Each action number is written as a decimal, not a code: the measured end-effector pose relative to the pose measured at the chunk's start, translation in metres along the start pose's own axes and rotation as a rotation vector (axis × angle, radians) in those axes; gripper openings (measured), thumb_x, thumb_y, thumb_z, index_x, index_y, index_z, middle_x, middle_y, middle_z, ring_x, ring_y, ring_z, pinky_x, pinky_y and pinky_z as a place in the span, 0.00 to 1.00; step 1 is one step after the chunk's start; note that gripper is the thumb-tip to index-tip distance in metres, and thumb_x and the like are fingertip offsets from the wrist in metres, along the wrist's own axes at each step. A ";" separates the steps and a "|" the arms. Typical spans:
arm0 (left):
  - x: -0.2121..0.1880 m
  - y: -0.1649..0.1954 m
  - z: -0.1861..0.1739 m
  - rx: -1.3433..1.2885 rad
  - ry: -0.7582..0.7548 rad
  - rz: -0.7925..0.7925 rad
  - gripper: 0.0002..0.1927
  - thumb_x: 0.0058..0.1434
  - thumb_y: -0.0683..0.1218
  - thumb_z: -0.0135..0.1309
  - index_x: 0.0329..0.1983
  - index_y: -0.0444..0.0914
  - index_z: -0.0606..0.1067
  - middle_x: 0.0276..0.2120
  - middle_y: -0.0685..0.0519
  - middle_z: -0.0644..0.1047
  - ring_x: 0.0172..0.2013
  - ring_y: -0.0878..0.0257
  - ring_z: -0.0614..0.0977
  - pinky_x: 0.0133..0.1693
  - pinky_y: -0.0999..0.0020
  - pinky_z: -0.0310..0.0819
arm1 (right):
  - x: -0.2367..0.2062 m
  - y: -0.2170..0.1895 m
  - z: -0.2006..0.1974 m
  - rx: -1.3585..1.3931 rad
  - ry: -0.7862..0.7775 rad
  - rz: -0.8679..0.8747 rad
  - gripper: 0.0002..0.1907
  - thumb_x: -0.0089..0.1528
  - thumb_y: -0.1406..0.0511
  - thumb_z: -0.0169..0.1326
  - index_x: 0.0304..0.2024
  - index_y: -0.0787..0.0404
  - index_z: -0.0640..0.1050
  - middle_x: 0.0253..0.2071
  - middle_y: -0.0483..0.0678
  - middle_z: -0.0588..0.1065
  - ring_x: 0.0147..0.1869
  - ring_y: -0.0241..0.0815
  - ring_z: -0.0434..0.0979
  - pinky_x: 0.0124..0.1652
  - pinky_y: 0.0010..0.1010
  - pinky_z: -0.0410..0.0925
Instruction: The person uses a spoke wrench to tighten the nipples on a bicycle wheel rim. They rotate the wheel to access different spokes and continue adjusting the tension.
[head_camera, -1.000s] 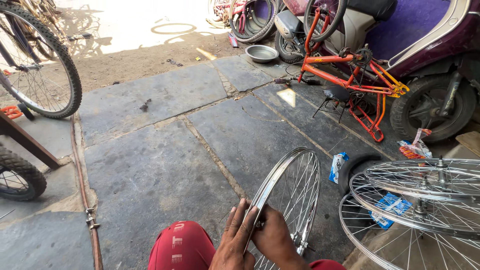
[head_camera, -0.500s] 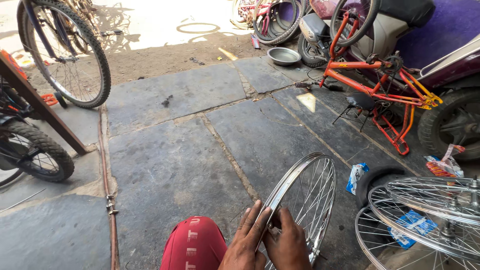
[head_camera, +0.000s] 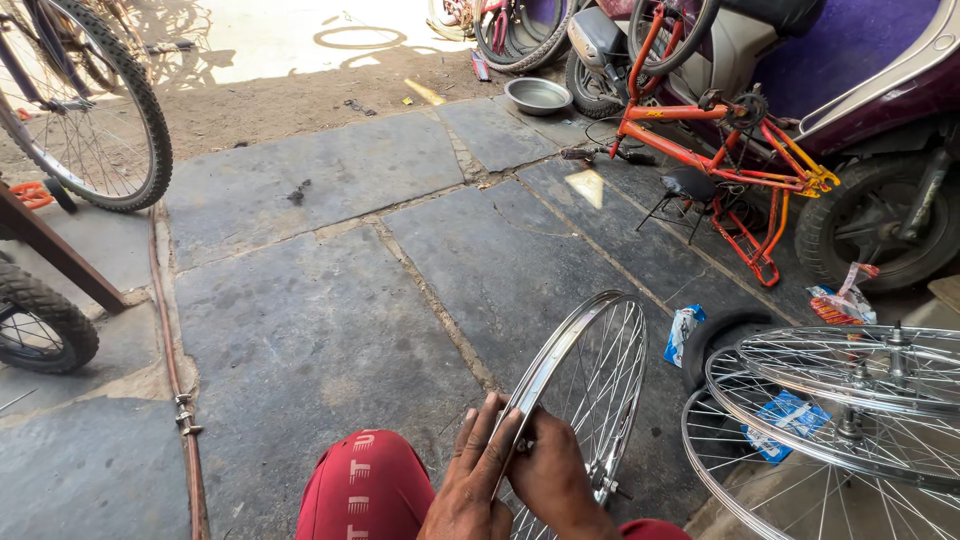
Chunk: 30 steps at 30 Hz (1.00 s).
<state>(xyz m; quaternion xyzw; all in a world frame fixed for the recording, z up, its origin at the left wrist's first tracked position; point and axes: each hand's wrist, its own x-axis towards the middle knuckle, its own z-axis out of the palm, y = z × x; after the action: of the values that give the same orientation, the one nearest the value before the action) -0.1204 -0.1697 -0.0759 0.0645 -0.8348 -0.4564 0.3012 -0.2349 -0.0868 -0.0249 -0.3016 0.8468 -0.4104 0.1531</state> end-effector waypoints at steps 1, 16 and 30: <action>0.001 -0.001 0.000 0.003 0.002 -0.025 0.55 0.35 0.27 0.39 0.74 0.41 0.63 0.76 0.42 0.54 0.76 0.45 0.51 0.69 0.46 0.41 | 0.002 -0.002 -0.016 0.112 -0.162 -0.053 0.19 0.60 0.67 0.56 0.54 0.59 0.76 0.40 0.52 0.82 0.43 0.43 0.85 0.42 0.37 0.77; 0.003 0.023 -0.016 -0.027 -0.122 -0.346 0.53 0.45 0.27 0.40 0.77 0.54 0.61 0.80 0.54 0.51 0.75 0.50 0.50 0.66 0.52 0.52 | -0.009 0.027 0.015 0.013 0.188 -0.257 0.11 0.59 0.66 0.62 0.39 0.63 0.75 0.35 0.49 0.82 0.40 0.41 0.88 0.37 0.32 0.79; -0.073 -0.054 0.037 -0.235 0.223 -0.053 0.35 0.57 0.30 0.49 0.70 0.42 0.69 0.71 0.45 0.68 0.69 0.45 0.70 0.62 0.52 0.66 | -0.046 0.067 0.019 -0.130 0.353 -0.646 0.08 0.64 0.65 0.55 0.43 0.64 0.76 0.46 0.53 0.79 0.49 0.46 0.83 0.43 0.35 0.77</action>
<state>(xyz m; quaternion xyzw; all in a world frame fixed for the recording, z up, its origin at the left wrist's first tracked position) -0.0911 -0.1462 -0.1663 0.1011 -0.7352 -0.5486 0.3851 -0.2154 -0.0365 -0.0883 -0.4869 0.7457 -0.4285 -0.1523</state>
